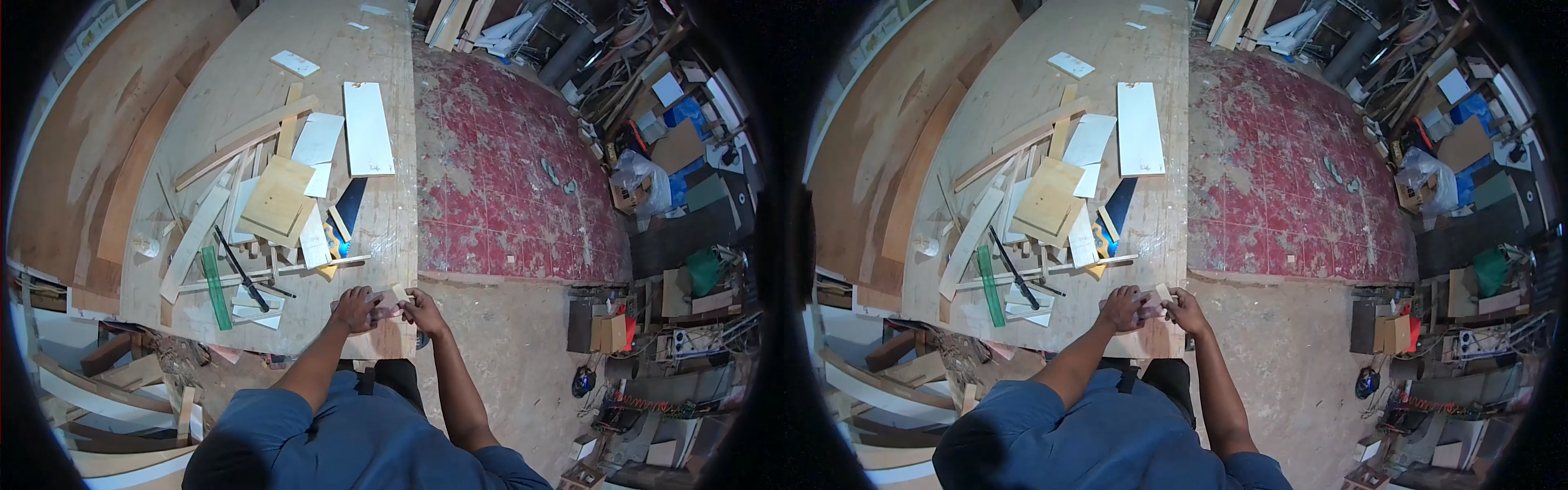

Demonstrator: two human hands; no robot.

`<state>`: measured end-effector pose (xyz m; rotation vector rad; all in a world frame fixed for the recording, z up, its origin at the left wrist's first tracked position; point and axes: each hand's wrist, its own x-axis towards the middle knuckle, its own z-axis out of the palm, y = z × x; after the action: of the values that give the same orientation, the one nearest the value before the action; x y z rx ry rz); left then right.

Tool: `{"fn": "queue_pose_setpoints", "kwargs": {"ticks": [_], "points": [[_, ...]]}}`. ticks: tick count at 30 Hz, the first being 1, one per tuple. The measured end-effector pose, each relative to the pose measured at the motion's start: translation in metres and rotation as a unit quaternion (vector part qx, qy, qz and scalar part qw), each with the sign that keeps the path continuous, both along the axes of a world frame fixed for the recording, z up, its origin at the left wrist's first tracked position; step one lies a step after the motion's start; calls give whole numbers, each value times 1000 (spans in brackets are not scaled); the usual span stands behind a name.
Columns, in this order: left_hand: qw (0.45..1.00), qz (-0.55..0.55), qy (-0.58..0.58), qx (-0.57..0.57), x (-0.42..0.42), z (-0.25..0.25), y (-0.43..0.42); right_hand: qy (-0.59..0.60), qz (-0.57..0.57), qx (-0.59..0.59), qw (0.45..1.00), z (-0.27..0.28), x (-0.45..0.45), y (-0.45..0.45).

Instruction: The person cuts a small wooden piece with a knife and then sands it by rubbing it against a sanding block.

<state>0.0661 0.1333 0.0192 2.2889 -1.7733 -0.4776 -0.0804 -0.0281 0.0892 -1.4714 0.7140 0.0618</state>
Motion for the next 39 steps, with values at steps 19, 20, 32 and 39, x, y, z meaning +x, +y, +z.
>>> {"fn": "queue_pose_setpoints", "kwargs": {"ticks": [19, 20, 32, 39], "points": [[668, 207, 701, -136, 8, 59, -51, -100, -102, 174, 974, 19, -12, 26], [664, 185, 709, -146, 8, 64, -51, -91, -102, 172, 976, 19, -12, 27], [753, 165, 611, -183, 4, 59, -50, -107, -129, 178, 970, 17, -13, 29], [737, 155, 619, -223, -2, 65, -53, -123, -161, 184, 962, -13, -12, 27]]}}
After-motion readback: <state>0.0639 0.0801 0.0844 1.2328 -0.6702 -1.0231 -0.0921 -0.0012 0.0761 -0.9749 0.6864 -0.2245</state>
